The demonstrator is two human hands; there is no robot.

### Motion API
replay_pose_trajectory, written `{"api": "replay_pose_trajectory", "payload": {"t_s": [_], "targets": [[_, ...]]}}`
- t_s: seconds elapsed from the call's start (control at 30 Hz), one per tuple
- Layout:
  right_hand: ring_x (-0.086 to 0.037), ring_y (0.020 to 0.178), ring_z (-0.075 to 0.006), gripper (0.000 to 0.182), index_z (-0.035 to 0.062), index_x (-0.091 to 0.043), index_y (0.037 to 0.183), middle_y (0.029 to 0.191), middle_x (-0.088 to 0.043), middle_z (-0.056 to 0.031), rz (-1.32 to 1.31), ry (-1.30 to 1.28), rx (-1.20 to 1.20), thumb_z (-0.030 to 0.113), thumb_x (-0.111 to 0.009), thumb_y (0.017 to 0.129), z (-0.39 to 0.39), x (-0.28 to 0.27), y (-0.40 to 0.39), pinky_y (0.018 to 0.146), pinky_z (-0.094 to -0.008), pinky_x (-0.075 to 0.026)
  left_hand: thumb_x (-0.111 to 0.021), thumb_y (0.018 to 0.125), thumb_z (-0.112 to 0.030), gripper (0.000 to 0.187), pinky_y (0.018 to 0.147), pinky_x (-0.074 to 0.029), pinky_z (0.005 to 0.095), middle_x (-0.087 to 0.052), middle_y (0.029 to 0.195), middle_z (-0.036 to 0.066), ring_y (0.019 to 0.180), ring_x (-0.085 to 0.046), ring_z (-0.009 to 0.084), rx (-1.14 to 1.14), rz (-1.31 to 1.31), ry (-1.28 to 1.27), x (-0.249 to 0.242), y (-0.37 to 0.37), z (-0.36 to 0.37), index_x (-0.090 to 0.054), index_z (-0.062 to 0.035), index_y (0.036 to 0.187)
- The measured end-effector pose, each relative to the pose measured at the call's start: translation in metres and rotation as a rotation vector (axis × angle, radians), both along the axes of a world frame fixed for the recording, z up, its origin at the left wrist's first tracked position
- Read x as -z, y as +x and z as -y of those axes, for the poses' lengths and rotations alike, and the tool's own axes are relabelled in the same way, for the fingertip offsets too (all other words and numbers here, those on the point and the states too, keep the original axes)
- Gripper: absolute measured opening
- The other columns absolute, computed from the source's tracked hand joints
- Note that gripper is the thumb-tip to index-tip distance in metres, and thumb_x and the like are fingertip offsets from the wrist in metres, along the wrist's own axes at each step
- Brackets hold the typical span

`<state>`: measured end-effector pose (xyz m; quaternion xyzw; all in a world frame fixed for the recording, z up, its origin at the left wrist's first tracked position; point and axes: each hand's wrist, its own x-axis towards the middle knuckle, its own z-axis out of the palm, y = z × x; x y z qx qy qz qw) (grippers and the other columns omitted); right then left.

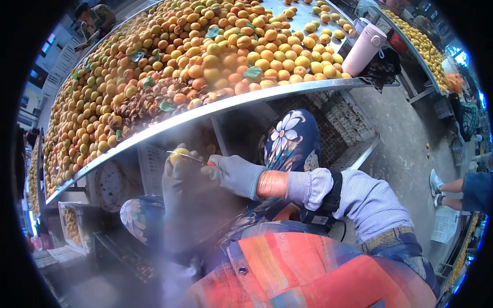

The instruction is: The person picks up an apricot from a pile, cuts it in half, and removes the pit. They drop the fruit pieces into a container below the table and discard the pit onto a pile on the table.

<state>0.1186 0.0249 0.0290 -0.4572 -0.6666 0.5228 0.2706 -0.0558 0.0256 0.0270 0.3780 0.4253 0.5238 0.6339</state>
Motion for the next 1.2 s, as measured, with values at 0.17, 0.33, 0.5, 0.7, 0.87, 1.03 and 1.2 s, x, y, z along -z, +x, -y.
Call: {"api": "replay_pose_trajectory", "payload": {"t_s": [0.17,0.33,0.5,0.7,0.87,1.03,1.2], "targets": [[-0.047,0.061,-0.0214,0.027,0.0022,-0.051,0.095,0.069,-0.049,-0.0146,-0.092,0.122,0.136,0.029,-0.049,0.096,0.009,0.025,-0.021,0.060,-0.0327,-0.043,-0.046,0.096,-0.042,0.048,0.080,-0.051,0.0269,-0.064,0.104,0.011,0.094,-0.062,0.0165,-0.055,-0.107,-0.044,-0.004,0.010,0.004,-0.048,-0.0009,0.122],[-0.050,0.062,-0.0201,0.035,0.0004,-0.051,0.093,0.068,-0.050,-0.0129,-0.021,-0.004,0.049,0.036,-0.049,0.096,0.005,0.011,-0.020,0.060,-0.0310,-0.042,-0.049,0.095,-0.041,0.046,0.075,-0.050,0.0257,-0.065,0.099,0.010,0.091,-0.062,0.0146,-0.104,-0.110,-0.109,0.004,0.007,0.003,-0.051,-0.0012,0.117],[-0.046,0.053,-0.0112,0.048,0.0039,-0.053,0.091,0.062,-0.047,-0.0047,-0.201,-0.143,0.009,0.050,-0.040,0.095,0.005,0.008,-0.029,0.050,-0.0246,-0.038,-0.061,0.090,-0.037,0.039,0.071,-0.048,0.0250,-0.064,0.085,0.007,0.081,-0.059,0.0100,-0.234,-0.231,-0.139,0.004,0.011,-0.007,-0.055,-0.0025,0.106],[-0.029,0.038,-0.0047,0.056,0.0082,-0.051,0.090,0.056,-0.039,0.0039,-0.414,-0.667,-0.090,0.061,-0.034,0.093,0.007,-0.017,-0.028,0.034,-0.0203,-0.023,-0.055,0.093,-0.036,0.037,0.066,-0.045,0.0254,-0.060,0.084,0.006,0.077,-0.057,0.0114,-0.191,-0.379,-0.002,0.018,-0.003,-0.010,-0.056,-0.0004,0.101],[-0.025,0.038,-0.0034,0.055,0.0084,-0.049,0.088,0.055,-0.036,0.0054,-0.524,-0.876,-0.116,0.061,-0.033,0.093,0.004,-0.022,-0.016,0.033,-0.0197,-0.020,-0.051,0.095,-0.037,0.039,0.068,-0.045,0.0265,-0.058,0.087,0.008,0.077,-0.056,0.0139,-0.097,-0.518,0.107,0.021,-0.011,-0.010,-0.056,0.0007,0.102],[-0.031,0.041,-0.0037,0.049,0.0089,-0.049,0.087,0.057,-0.037,0.0053,-0.438,-0.673,-0.149,0.055,-0.035,0.096,0.005,-0.020,-0.009,0.036,-0.0194,-0.026,-0.050,0.095,-0.037,0.039,0.071,-0.046,0.0285,-0.059,0.089,0.009,0.080,-0.057,0.0155,-0.030,-0.454,0.188,0.035,-0.012,-0.012,-0.055,-0.0004,0.106],[-0.044,0.056,-0.0055,0.029,0.0107,-0.051,0.089,0.067,-0.044,0.0041,-0.422,-0.370,0.093,0.039,-0.051,0.094,0.007,0.032,-0.026,0.049,-0.0211,-0.038,-0.047,0.096,-0.039,0.042,0.078,-0.046,0.0301,-0.059,0.096,0.009,0.087,-0.057,0.0171,-0.021,-0.463,-0.023,0.027,-0.003,-0.014,-0.052,-0.0005,0.113]]}}
